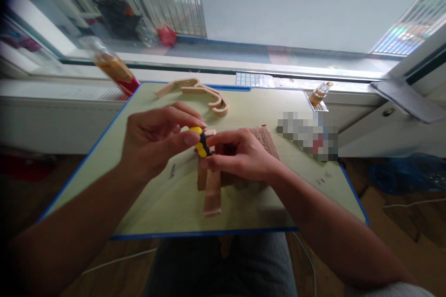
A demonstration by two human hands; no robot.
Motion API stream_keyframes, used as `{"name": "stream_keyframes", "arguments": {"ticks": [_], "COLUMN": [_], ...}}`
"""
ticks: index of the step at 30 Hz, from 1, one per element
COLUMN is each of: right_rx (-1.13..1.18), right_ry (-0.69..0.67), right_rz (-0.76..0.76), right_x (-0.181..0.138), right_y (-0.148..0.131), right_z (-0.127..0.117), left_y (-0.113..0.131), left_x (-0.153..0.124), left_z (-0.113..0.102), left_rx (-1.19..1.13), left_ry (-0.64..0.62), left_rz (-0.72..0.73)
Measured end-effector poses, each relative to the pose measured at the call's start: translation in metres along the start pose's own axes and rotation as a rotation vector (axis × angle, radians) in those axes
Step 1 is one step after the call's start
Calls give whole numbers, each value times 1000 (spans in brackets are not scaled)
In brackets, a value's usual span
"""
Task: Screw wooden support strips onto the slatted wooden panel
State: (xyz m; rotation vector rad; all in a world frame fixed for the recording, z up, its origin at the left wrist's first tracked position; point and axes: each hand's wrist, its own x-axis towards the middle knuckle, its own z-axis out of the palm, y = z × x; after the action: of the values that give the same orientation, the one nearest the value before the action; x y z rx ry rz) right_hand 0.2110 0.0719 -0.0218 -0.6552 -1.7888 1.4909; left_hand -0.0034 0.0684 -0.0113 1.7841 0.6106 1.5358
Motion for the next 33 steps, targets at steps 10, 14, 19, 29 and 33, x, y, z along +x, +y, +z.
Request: {"name": "stream_keyframes", "arguments": {"ticks": [10,14,19,29,33], "right_rx": [7,29,33,35,44], "right_ry": [-48,-53,-49,-22,-11], "right_rz": [9,3,-10,6,8], "right_x": [0,1,1,1,1], "right_y": [6,9,6,11,11], "right_z": [-2,-1,0,2,3], "left_y": [2,4,0,-3,1], "left_x": [-1,-3,-5,-5,-3], "left_z": [-1,0,0,2,1], "left_rx": [47,74,50,65,72], "left_ry": [-27,-34,-54,-2,1], "left_rz": [-43,-55,-18,8,-6]}}
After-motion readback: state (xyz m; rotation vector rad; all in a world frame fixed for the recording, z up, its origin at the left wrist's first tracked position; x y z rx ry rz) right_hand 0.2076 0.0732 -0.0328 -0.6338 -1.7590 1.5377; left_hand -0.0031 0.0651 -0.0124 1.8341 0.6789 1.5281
